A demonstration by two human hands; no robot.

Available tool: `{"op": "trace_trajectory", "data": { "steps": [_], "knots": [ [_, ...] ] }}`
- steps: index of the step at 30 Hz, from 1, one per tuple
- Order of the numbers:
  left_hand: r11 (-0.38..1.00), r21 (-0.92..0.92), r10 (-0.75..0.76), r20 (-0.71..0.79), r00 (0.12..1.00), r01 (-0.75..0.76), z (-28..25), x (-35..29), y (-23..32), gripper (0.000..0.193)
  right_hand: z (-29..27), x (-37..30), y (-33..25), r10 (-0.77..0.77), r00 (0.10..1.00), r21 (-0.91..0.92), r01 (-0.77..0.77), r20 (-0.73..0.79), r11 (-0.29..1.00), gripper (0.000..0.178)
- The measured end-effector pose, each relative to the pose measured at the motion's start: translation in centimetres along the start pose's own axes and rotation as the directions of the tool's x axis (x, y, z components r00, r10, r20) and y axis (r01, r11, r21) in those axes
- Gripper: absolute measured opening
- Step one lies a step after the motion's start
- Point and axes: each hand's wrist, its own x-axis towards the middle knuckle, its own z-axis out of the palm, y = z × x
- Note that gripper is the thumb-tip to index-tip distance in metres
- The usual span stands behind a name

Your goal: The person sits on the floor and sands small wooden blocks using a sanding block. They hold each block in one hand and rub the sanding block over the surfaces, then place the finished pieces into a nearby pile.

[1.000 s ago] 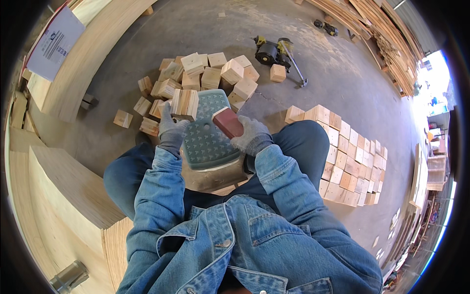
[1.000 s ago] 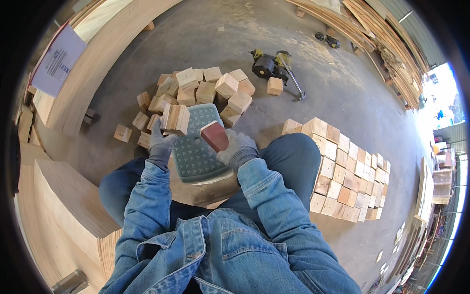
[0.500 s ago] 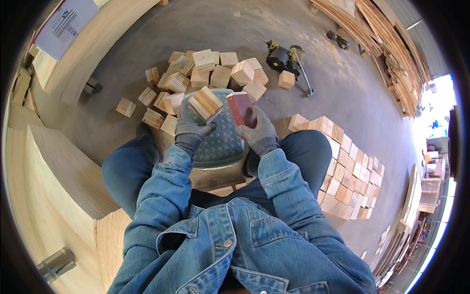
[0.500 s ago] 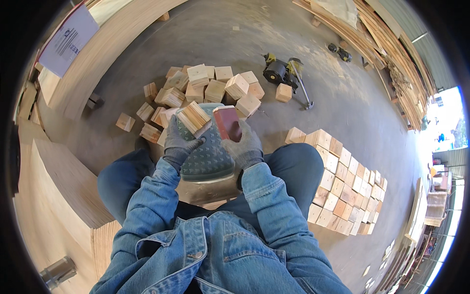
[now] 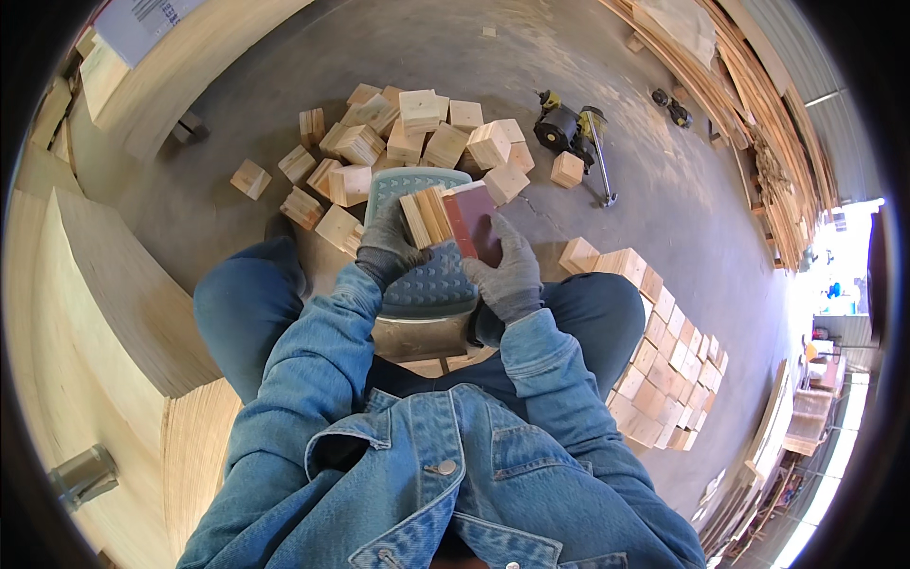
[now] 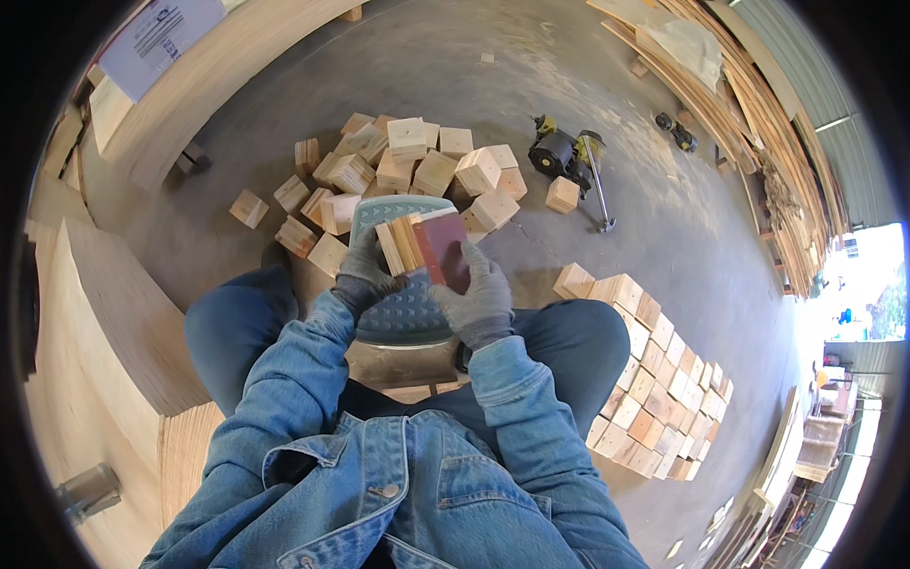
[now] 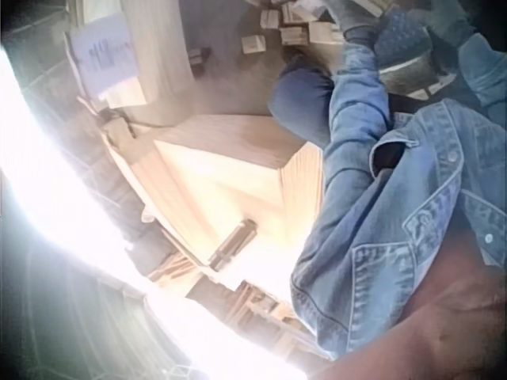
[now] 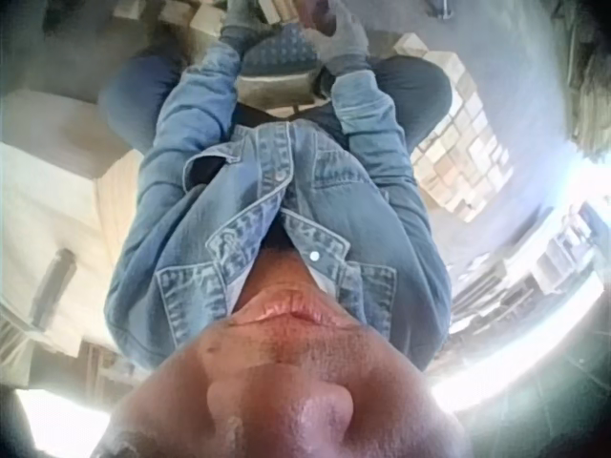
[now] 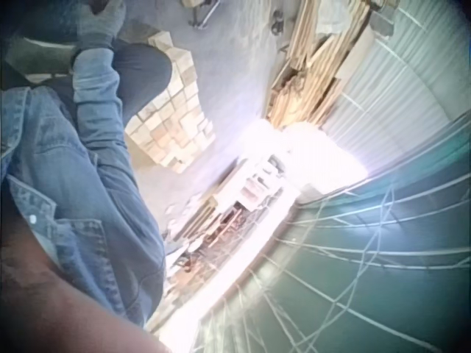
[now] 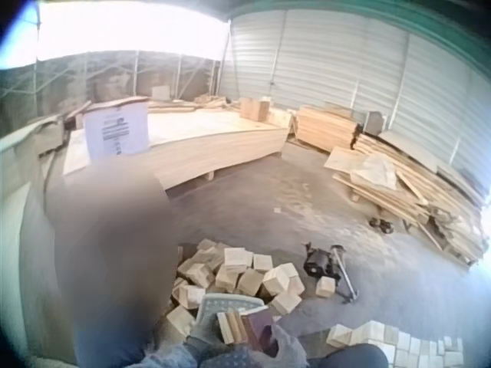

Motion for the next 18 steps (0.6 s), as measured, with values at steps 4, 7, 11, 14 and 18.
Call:
{"op": "trace_trajectory", "data": {
  "steps": [4, 7, 11, 14, 18],
  "knots": [
    [0.992, -0.08, 0.103, 0.076, 0.992, -0.097, 0.7, -2.5, 0.9, 0.113, 0.2, -1.4, -3.6, -0.158, 0.984, -0.299, 0.174, 0.079, 0.938, 0.088],
    [0.962, -0.232, 0.163, 0.061, 0.985, -0.145, 0.4, -2.7, -1.4, 0.117, 1.6, -1.9, -5.5, -0.127, 0.958, -0.465, 0.238, 0.259, 0.853, 0.088],
    [0.983, -0.1, 0.162, 0.051, 0.986, -0.156, 1.1, -2.8, -1.0, 0.113, 2.0, -2.5, -5.6, -0.205, 0.955, -0.583, 0.293, 0.213, 0.758, 0.089],
    [0.882, 0.387, 0.274, 0.045, 0.961, -0.27, 0.7, -2.3, -1.3, 0.106, 3.3, -2.1, -5.3, -0.265, 0.939, -0.512, 0.341, 0.219, 0.788, 0.087],
    [0.947, 0.299, 0.146, -0.07, 0.987, -0.119, 1.3, -2.2, -3.4, 0.111, 3.7, -1.2, -5.5, -0.199, 0.957, -0.488, 0.279, 0.21, 0.827, 0.084]
  ]
}}
